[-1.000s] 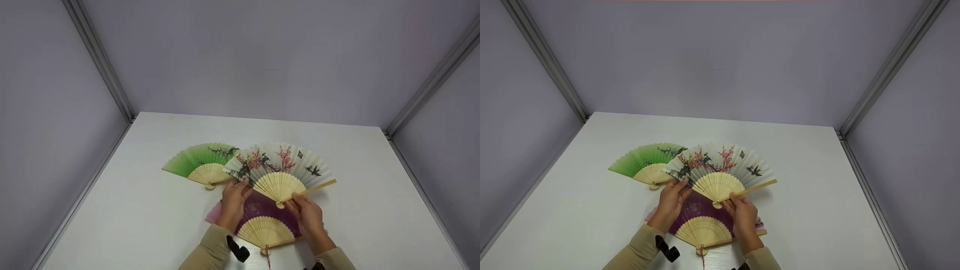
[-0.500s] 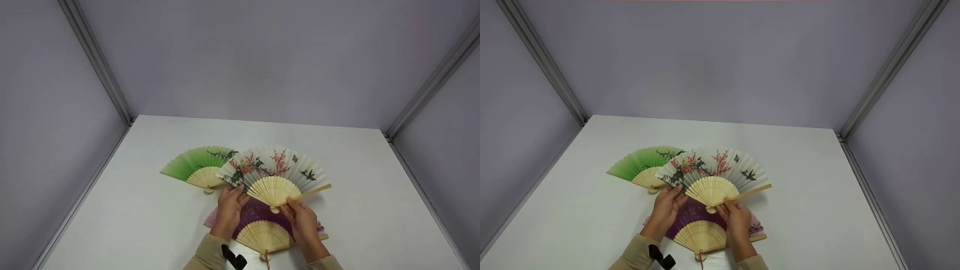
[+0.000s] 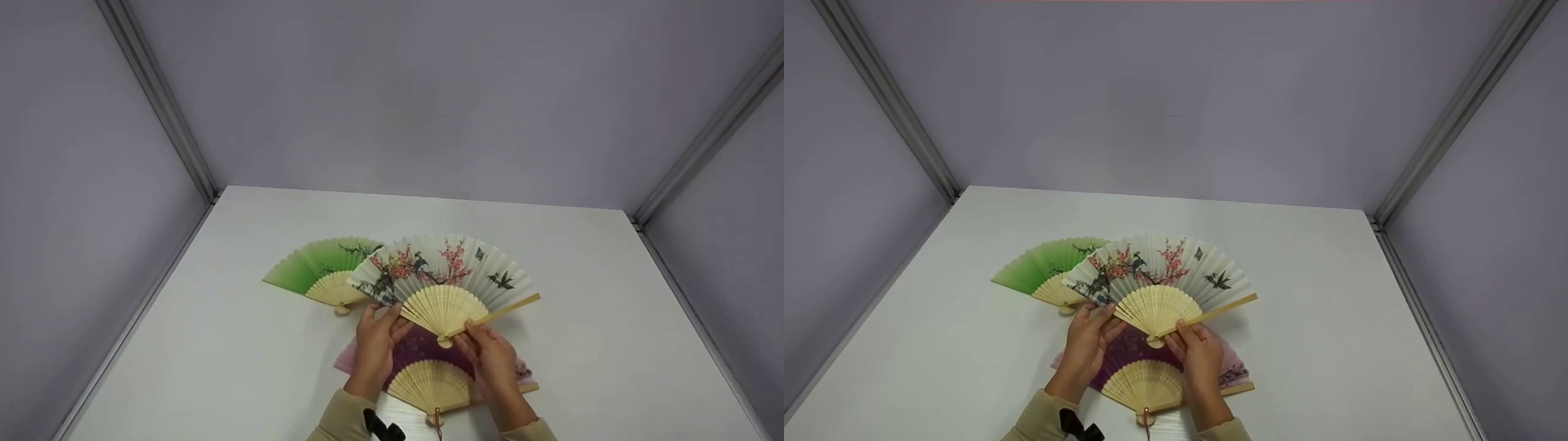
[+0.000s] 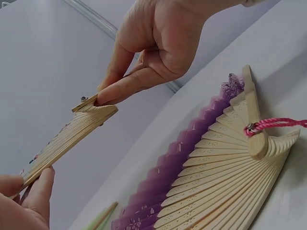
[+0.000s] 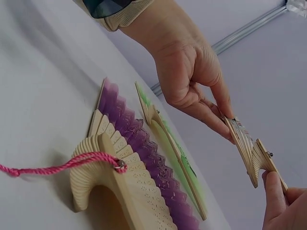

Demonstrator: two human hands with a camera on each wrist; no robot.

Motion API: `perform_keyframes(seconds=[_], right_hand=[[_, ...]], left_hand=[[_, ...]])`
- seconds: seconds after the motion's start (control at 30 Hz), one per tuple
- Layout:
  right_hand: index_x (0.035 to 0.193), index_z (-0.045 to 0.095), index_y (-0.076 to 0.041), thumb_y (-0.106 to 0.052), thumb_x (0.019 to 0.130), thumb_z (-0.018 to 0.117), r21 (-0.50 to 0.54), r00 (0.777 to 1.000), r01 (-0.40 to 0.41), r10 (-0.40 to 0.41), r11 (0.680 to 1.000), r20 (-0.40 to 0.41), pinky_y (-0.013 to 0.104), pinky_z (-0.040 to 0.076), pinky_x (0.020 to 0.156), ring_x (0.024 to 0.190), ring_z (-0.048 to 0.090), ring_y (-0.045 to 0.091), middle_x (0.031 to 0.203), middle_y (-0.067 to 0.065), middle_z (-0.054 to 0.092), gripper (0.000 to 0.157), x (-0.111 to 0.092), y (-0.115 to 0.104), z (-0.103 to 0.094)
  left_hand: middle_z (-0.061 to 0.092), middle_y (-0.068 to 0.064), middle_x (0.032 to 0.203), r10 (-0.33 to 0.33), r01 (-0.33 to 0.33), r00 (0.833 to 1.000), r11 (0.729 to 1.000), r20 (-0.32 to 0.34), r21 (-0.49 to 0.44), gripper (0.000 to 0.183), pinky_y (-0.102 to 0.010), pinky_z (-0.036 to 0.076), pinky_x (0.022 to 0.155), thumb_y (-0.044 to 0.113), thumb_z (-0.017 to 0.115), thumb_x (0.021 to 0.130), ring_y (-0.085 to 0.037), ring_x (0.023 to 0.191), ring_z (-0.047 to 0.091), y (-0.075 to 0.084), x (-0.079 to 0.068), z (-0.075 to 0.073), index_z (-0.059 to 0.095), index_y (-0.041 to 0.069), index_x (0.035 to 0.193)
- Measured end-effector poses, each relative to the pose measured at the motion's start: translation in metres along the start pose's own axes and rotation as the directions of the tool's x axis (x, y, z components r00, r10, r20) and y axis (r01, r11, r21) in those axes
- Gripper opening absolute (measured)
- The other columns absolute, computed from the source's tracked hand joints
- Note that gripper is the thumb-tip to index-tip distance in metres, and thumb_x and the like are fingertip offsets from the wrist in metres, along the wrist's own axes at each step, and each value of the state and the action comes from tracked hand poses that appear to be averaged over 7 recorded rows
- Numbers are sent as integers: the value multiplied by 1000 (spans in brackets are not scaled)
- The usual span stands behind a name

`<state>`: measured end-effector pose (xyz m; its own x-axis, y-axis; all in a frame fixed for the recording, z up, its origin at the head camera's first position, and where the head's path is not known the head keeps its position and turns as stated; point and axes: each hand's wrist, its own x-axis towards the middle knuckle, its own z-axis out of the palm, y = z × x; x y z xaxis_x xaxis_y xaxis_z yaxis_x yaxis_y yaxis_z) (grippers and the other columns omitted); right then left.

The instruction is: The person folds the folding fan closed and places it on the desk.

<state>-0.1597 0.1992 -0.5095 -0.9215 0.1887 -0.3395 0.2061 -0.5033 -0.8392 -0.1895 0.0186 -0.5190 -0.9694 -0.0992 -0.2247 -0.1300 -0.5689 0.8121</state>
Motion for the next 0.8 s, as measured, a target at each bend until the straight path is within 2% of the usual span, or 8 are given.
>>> perform_keyframes(seconds=[0.1,0.23,0.43,0.63,0.8], right_hand=[[89,63,-4,-7,102,54,14,1000,-22,22,1000,0,20,62,77,78,73,9,79,1,73,16,-7,-8,2],[88,64,-5,-5,102,53,27,999,-51,51,998,-5,20,62,77,79,73,10,80,2,73,18,-16,-17,5],[97,64,-1,-7,102,53,-24,999,-39,40,999,28,21,62,78,81,74,10,82,3,74,14,-9,-17,-5],[99,63,-2,-8,104,50,-68,998,-11,15,998,58,23,63,78,80,74,10,82,3,75,15,-2,-15,-11],[113,57,4,-11,106,45,-126,990,30,-12,992,138,23,62,82,85,74,10,87,2,75,20,3,-14,-12]], left_hand=[[70,-5,90,-14,14,1000,1000,-21,-21,28,-33,64,82,8,60,99,-14,83,72,4,-4,4,45,-4,120],[71,-3,86,-53,51,997,998,-50,-48,16,-29,64,79,6,59,99,-12,81,72,9,-10,9,54,-4,110],[71,-2,81,-43,36,997,994,-67,-103,6,-29,64,78,6,61,98,-12,77,72,-2,-6,9,61,0,97],[73,-2,83,-15,6,998,990,-61,-141,14,-29,64,81,7,61,98,-12,80,72,-11,-2,6,65,-5,104],[74,-3,87,14,-24,998,981,-53,-190,20,-26,63,81,7,60,99,-12,83,73,-19,2,2,64,-9,111]])
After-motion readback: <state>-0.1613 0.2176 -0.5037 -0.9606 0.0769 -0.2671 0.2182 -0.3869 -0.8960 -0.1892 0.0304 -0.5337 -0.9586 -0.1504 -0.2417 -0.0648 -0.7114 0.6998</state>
